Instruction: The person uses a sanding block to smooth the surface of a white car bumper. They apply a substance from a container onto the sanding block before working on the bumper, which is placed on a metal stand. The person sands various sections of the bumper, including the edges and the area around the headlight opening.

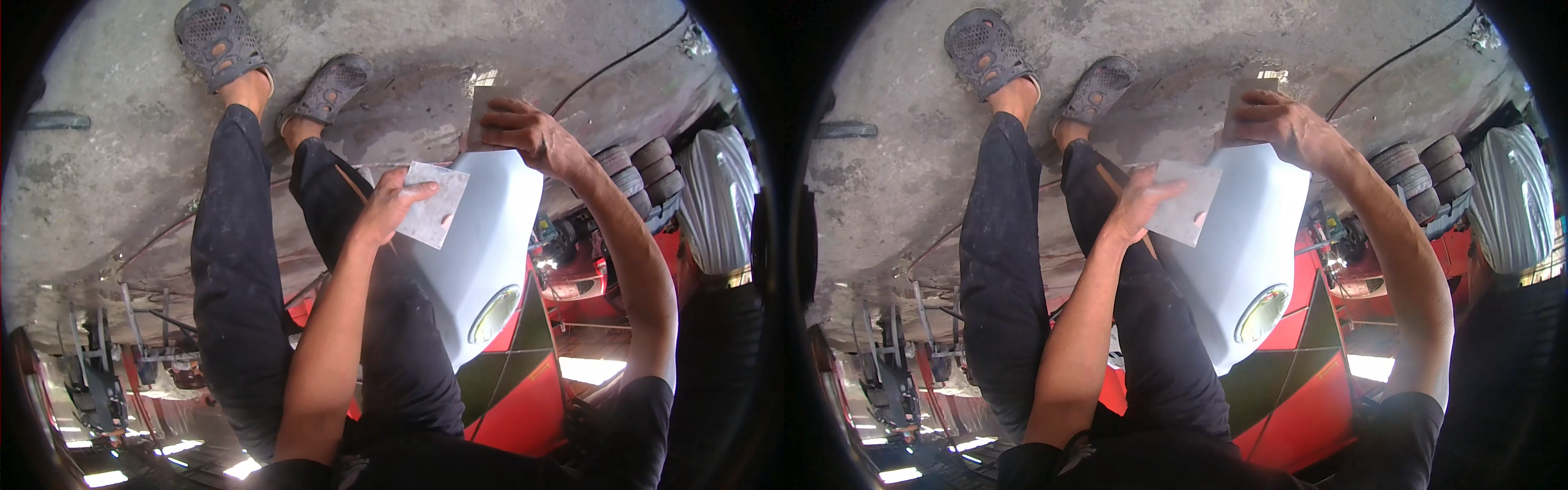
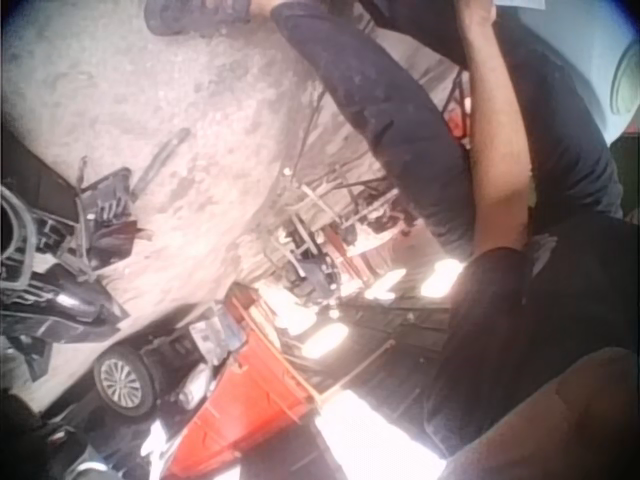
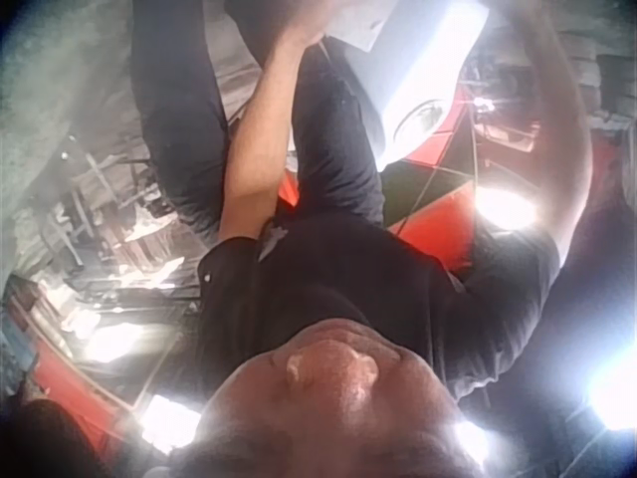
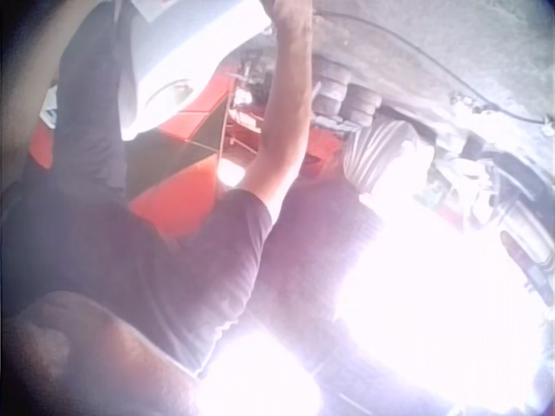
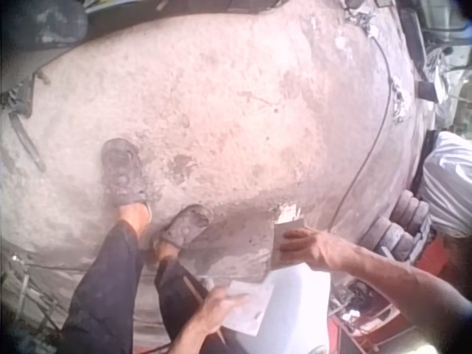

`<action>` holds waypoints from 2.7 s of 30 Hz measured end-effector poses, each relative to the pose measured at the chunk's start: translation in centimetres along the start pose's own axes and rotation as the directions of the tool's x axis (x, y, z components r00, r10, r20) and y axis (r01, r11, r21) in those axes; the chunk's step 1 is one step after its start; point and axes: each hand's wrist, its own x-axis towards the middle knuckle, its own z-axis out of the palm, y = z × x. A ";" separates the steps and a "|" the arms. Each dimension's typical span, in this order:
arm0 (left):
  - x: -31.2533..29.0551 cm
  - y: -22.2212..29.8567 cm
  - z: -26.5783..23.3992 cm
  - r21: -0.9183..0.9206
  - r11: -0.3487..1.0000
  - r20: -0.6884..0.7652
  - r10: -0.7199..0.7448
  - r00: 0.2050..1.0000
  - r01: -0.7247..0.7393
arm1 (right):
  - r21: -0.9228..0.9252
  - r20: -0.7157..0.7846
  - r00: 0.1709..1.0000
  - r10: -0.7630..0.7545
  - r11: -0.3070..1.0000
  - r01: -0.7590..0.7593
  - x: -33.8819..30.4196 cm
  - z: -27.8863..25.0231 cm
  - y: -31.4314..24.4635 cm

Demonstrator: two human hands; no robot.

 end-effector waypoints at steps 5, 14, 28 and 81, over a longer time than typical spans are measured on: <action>0.0 0.1 -0.2 0.030 0.999 0.020 -0.032 0.999 0.031 | 0.025 0.001 0.999 0.044 0.999 -0.044 0.1 -0.7 0.1; -0.2 0.4 0.3 -0.044 0.999 -0.004 -0.012 1.000 0.012 | 0.040 -0.003 0.998 -0.056 0.998 0.056 1.8 0.1 -0.4; -0.1 0.4 0.2 -0.011 0.999 -0.011 -0.032 0.999 0.032 | -0.012 0.006 0.999 -0.047 0.999 0.047 1.1 -0.2 -0.5; -0.2 0.6 -0.4 0.024 0.998 0.040 -0.054 0.998 0.053 | 0.157 -0.217 0.965 0.145 0.981 -0.113 -2.8 3.2 -1.6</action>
